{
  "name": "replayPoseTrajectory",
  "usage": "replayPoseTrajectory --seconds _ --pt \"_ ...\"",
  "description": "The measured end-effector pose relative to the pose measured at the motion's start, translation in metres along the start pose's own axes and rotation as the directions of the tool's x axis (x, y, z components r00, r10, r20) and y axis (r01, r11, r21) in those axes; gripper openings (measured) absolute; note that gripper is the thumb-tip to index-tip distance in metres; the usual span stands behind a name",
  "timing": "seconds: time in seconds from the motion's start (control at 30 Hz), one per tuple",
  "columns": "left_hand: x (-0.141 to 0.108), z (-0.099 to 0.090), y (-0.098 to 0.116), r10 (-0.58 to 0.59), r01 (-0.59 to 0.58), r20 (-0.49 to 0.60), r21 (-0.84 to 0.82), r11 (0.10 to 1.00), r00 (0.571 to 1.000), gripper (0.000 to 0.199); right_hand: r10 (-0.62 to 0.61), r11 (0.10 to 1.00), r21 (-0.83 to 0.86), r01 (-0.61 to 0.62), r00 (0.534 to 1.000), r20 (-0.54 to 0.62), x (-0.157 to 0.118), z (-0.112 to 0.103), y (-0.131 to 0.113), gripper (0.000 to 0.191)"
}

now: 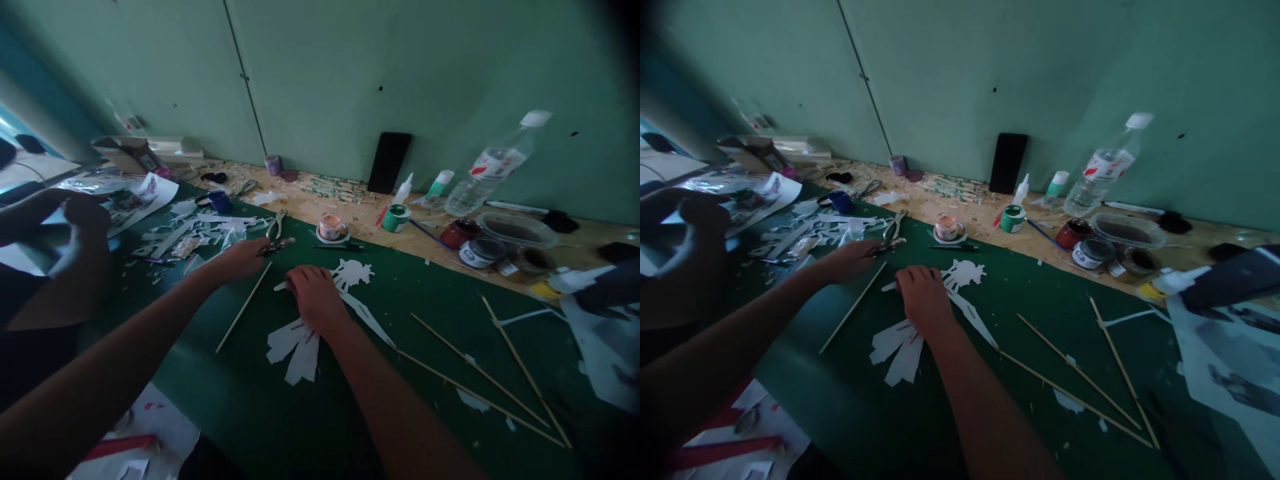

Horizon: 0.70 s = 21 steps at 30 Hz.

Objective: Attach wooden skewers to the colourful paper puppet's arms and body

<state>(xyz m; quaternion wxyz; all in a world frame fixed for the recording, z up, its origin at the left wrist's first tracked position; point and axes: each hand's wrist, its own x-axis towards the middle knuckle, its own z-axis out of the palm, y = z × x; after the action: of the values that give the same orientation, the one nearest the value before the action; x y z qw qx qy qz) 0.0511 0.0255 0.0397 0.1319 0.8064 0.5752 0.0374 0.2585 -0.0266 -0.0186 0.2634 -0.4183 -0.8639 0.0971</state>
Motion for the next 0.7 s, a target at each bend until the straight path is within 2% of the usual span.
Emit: replayPoseTrajectory --seconds 0.07,0.1,0.13,0.23,0.33,0.43,0.5,0.57,0.7 --pt "-0.035 -0.001 0.001 -0.066 0.066 0.001 -0.117 0.991 0.998 0.024 -0.008 1.0 0.008 0.008 1.0 0.0 0.0 0.001 0.001 0.019" --pt "-0.053 0.001 0.006 -0.127 0.129 0.028 -0.327 0.936 0.991 0.022 -0.011 1.0 0.01 0.011 1.0 -0.006 0.0 0.001 0.002 0.019" --pt "-0.072 0.003 0.012 -0.179 0.2 0.09 -0.479 0.854 0.98 0.023 -0.013 1.0 0.012 0.013 1.0 -0.014 0.0 0.001 0.002 0.02" --pt "-0.116 0.016 0.035 -0.387 0.376 0.17 -0.742 0.555 0.906 0.045 -0.016 1.0 0.009 0.017 0.999 -0.034 0.0 0.002 0.003 0.022" --pt "-0.137 0.03 0.054 -0.38 0.444 0.309 -0.826 0.346 0.872 0.052 -0.025 1.0 0.006 0.025 0.999 -0.036 0.0 0.003 0.003 0.022" --pt "-0.138 0.037 0.062 -0.388 0.467 0.365 -0.858 0.212 0.846 0.044 -0.033 0.999 0.022 0.035 0.998 -0.047 0.0 0.003 0.003 0.022" --pt "-0.134 0.035 0.065 -0.402 0.454 0.349 -0.868 0.202 0.846 0.043 -0.036 0.999 0.032 0.038 0.998 -0.06 0.0 0.003 0.003 0.021" --pt "-0.128 0.03 0.068 -0.429 0.465 0.334 -0.849 0.25 0.839 0.046 -0.039 0.998 0.038 0.042 0.997 -0.07 -0.001 0.003 0.003 0.021" --pt "-0.117 0.026 0.069 -0.502 0.539 0.346 -0.783 0.31 0.793 0.051 -0.05 0.998 0.045 0.054 0.996 -0.079 -0.002 0.0 0.002 0.022"
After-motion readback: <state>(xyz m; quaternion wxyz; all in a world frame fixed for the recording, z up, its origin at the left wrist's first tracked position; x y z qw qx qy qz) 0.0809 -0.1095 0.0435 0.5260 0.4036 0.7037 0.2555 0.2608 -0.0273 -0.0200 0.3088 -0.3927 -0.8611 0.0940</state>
